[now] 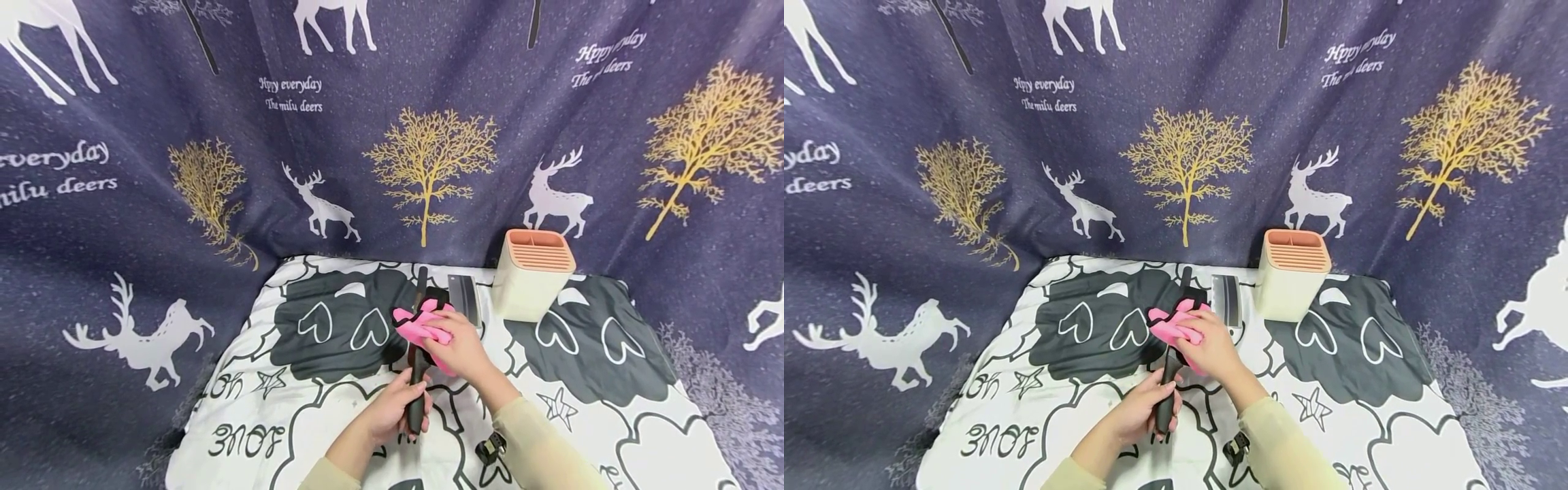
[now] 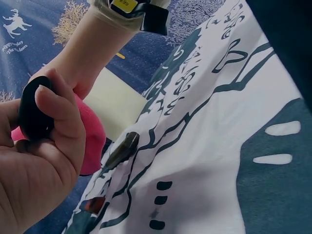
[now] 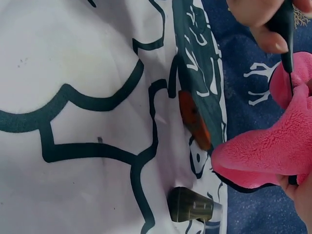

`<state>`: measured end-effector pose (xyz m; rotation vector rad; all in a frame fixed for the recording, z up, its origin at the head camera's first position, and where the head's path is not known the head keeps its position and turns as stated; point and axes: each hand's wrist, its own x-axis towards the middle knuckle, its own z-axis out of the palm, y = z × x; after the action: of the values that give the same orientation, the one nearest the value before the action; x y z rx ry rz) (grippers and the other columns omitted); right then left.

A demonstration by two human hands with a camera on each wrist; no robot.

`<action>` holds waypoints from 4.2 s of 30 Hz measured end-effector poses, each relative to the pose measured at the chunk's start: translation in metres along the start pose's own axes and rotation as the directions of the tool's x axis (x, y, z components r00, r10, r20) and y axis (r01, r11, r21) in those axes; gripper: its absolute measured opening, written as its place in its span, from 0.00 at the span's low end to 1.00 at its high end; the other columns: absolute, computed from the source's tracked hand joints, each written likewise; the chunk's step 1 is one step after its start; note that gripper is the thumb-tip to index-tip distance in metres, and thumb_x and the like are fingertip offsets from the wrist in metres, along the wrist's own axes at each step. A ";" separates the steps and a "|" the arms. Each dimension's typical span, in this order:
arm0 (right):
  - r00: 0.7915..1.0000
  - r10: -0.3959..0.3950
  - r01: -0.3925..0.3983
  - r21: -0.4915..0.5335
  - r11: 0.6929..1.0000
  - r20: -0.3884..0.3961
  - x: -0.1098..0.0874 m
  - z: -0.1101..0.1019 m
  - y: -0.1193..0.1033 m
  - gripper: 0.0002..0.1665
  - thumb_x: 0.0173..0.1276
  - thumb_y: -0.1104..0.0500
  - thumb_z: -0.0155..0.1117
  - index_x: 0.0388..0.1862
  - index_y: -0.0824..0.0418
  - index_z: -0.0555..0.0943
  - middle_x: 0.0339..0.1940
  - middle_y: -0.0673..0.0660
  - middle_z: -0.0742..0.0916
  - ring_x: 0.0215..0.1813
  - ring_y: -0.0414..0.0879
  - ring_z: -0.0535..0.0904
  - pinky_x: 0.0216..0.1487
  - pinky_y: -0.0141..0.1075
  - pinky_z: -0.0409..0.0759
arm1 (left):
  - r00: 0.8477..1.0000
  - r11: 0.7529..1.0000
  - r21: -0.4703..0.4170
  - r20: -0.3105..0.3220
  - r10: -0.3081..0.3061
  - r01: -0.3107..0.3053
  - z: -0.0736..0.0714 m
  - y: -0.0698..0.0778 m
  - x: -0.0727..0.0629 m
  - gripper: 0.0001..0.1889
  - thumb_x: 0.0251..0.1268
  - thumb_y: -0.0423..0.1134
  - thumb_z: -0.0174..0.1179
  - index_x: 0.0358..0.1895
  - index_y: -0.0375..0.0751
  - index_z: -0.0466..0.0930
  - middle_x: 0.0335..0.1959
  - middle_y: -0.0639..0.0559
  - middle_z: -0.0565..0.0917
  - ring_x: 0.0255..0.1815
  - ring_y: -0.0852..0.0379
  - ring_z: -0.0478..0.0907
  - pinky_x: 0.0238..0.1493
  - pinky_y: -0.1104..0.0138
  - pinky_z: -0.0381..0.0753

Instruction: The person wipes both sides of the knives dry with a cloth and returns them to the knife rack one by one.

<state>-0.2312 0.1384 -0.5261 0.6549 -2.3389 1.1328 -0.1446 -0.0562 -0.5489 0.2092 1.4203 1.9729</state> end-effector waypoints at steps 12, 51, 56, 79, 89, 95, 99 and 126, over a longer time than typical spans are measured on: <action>0.999 0.051 -0.051 -0.030 0.998 -0.003 0.014 -0.010 0.013 0.17 0.54 0.60 0.78 0.45 0.56 0.90 0.50 0.56 0.92 0.60 0.56 0.84 0.71 0.53 0.76 | 0.994 0.999 -0.049 0.108 0.008 -0.003 -0.001 -0.006 -0.009 0.16 0.85 0.47 0.44 0.64 0.45 0.59 0.30 0.55 0.78 0.22 0.62 0.83 0.14 0.73 0.73; 0.862 0.500 -0.490 0.118 0.864 -0.081 0.042 -0.053 0.044 0.22 0.60 0.57 0.75 0.55 0.56 0.87 0.52 0.61 0.90 0.50 0.50 0.84 0.49 0.29 0.79 | 0.998 0.998 -0.011 -0.020 0.063 -0.063 0.001 0.000 -0.012 0.29 0.84 0.57 0.39 0.67 0.34 0.67 0.21 0.59 0.74 0.11 0.68 0.70 0.14 0.75 0.71; 0.878 0.469 -0.462 0.093 0.882 -0.094 0.044 -0.066 0.036 0.22 0.62 0.57 0.74 0.57 0.54 0.87 0.53 0.60 0.90 0.52 0.50 0.84 0.50 0.27 0.77 | 0.996 0.997 0.016 -0.036 0.076 -0.075 0.000 0.005 -0.011 0.29 0.86 0.55 0.36 0.66 0.31 0.67 0.22 0.59 0.74 0.12 0.68 0.70 0.15 0.74 0.72; 0.980 -0.164 0.171 -0.061 0.983 0.113 0.026 -0.045 -0.047 0.25 0.54 0.68 0.68 0.54 0.56 0.87 0.57 0.61 0.88 0.62 0.60 0.81 0.67 0.54 0.77 | 0.970 0.977 -0.108 -0.185 0.160 -0.182 0.007 0.033 0.017 0.21 0.85 0.57 0.37 0.52 0.42 0.68 0.16 0.61 0.71 0.08 0.68 0.69 0.15 0.73 0.71; 0.956 -0.221 0.247 -0.128 0.961 0.192 0.017 -0.023 -0.060 0.17 0.64 0.52 0.72 0.50 0.55 0.89 0.50 0.52 0.91 0.61 0.54 0.83 0.68 0.54 0.77 | 0.976 0.978 -0.139 -0.170 0.134 -0.158 0.013 0.032 0.016 0.26 0.87 0.52 0.32 0.29 0.46 0.71 0.15 0.60 0.70 0.09 0.67 0.67 0.16 0.73 0.68; 0.953 -0.235 0.267 -0.160 0.950 0.192 0.017 -0.011 -0.066 0.11 0.68 0.48 0.70 0.45 0.49 0.90 0.47 0.48 0.91 0.59 0.49 0.84 0.62 0.49 0.80 | 0.964 0.972 -0.163 -0.235 0.126 -0.167 0.010 0.028 0.016 0.25 0.86 0.53 0.33 0.29 0.46 0.70 0.18 0.57 0.69 0.10 0.66 0.66 0.15 0.75 0.68; 0.964 -0.161 0.194 -0.142 0.971 0.212 0.017 -0.009 -0.064 0.14 0.69 0.49 0.69 0.50 0.52 0.89 0.50 0.51 0.91 0.60 0.49 0.83 0.66 0.50 0.78 | 0.962 0.965 -0.170 -0.221 0.159 -0.199 0.009 0.027 0.014 0.22 0.87 0.53 0.34 0.35 0.46 0.70 0.17 0.58 0.70 0.10 0.67 0.66 0.15 0.75 0.67; 0.994 -0.085 0.093 -0.120 0.988 0.069 0.033 -0.027 -0.044 0.16 0.61 0.57 0.75 0.49 0.54 0.90 0.52 0.55 0.89 0.61 0.54 0.80 0.69 0.51 0.70 | 0.969 0.965 -0.097 -0.055 0.239 -0.244 0.013 0.031 0.002 0.18 0.86 0.55 0.35 0.52 0.46 0.68 0.16 0.62 0.72 0.09 0.68 0.70 0.16 0.73 0.69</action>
<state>-0.2261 0.1286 -0.4659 0.7525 -2.3848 0.9337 -0.1533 -0.0503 -0.5170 0.3074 1.3680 2.2553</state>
